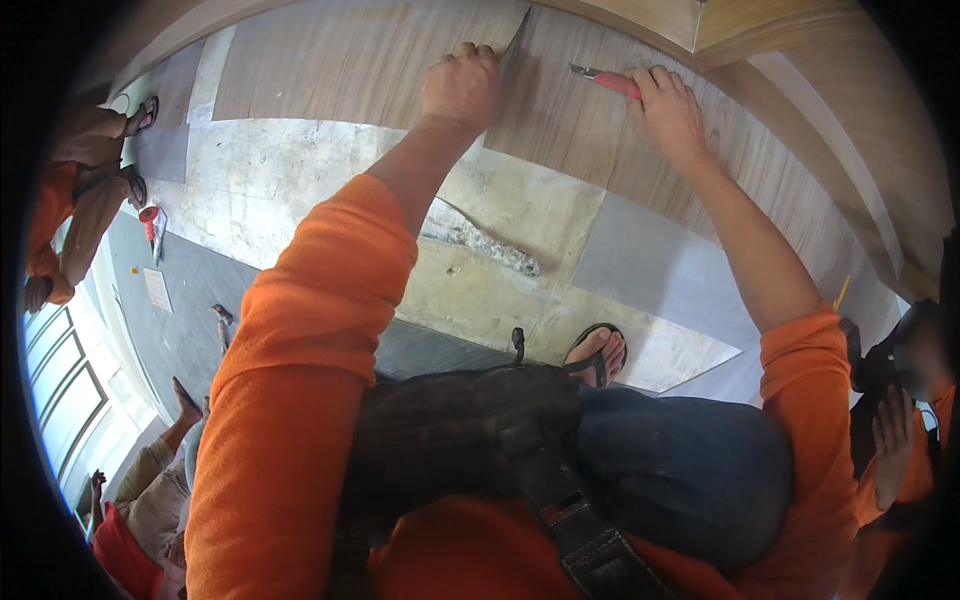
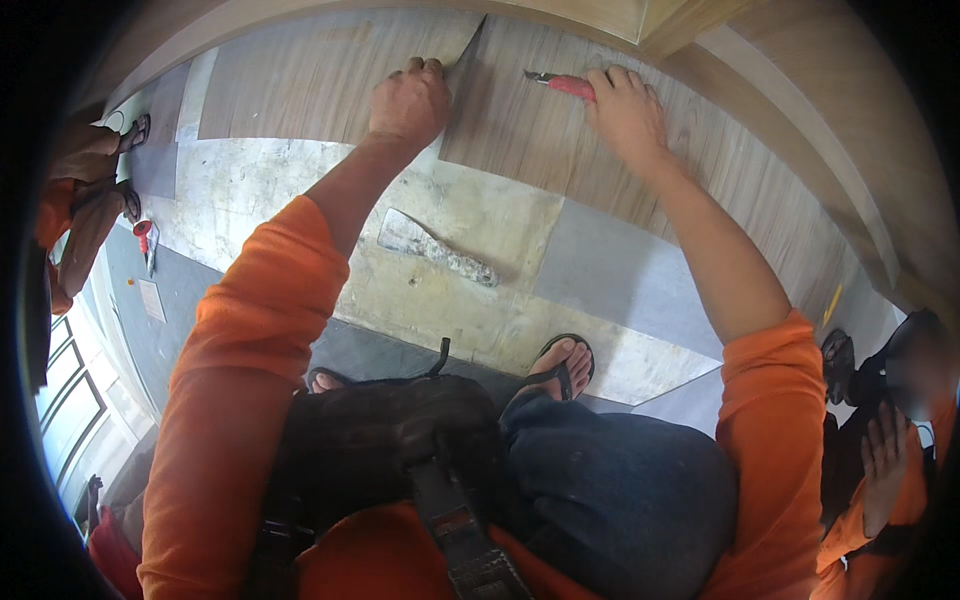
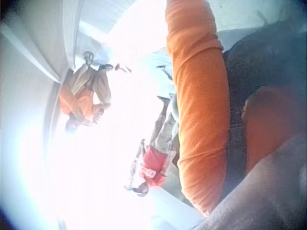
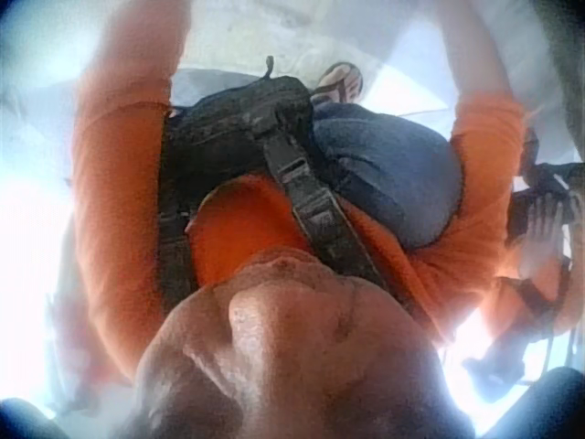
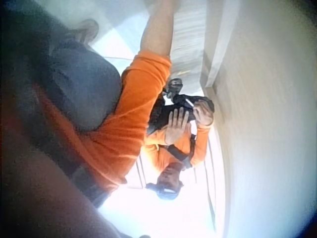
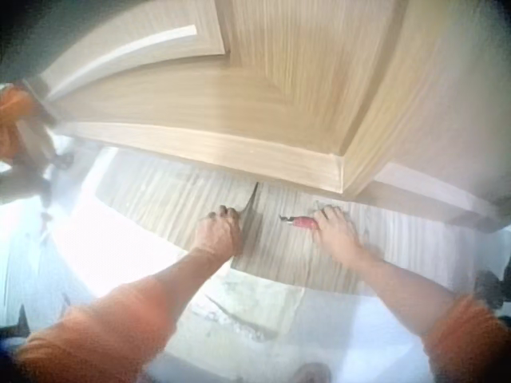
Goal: The person kneels on the floor and installs wood-look floor tiles on a curved staircase. They use a utility knife to cut tiles to fit the curved edge and a hammer to tap them into place. Other workers are visible nearby assisting with the installation.
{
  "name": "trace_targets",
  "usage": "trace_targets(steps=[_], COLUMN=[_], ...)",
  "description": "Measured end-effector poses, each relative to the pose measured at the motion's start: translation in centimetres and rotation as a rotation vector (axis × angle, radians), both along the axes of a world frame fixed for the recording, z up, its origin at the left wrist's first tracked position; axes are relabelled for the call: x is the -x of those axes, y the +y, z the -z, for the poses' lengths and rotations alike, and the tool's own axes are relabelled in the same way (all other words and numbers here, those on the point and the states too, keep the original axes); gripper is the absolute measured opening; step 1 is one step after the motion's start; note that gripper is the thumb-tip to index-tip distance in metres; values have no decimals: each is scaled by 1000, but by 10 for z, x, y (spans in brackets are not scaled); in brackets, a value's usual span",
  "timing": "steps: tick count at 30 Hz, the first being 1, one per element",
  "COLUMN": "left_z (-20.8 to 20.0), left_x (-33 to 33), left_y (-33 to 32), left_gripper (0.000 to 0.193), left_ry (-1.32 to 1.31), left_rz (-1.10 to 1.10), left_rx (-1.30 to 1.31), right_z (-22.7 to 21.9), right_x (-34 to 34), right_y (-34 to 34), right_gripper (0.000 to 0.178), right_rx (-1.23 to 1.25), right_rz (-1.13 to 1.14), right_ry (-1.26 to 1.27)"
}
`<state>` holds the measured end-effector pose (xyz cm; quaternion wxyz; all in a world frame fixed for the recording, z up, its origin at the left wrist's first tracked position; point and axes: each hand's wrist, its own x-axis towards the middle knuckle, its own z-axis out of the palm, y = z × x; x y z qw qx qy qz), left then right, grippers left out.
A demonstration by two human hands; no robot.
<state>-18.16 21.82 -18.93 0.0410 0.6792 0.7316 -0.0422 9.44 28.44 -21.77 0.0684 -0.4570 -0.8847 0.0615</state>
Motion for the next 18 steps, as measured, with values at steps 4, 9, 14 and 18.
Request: trace_targets(steps=[4, 9, 14, 18], left_z=[-15, -19, 15, -38], left_x=[4, 13, 70, 30], left_y=[-10, -32, -33, -24], left_gripper=[46, 79, 85, 80], left_ry=[-167, -242, -298, -404], left_rz=[-146, -584, -585, -693], left_rx=[115, 217, 445, 367], right_z=[9, 25, 17, -5], right_x=[1, -3, 14, 30], right_y=[-9, -12, -19, -8], right_gripper=[36, 37, 35, 38], right_rx=[-57, -138, -214, -65], right_rz=[40, 89, -49, -161], right_ry=[129, 142, 245, 280])
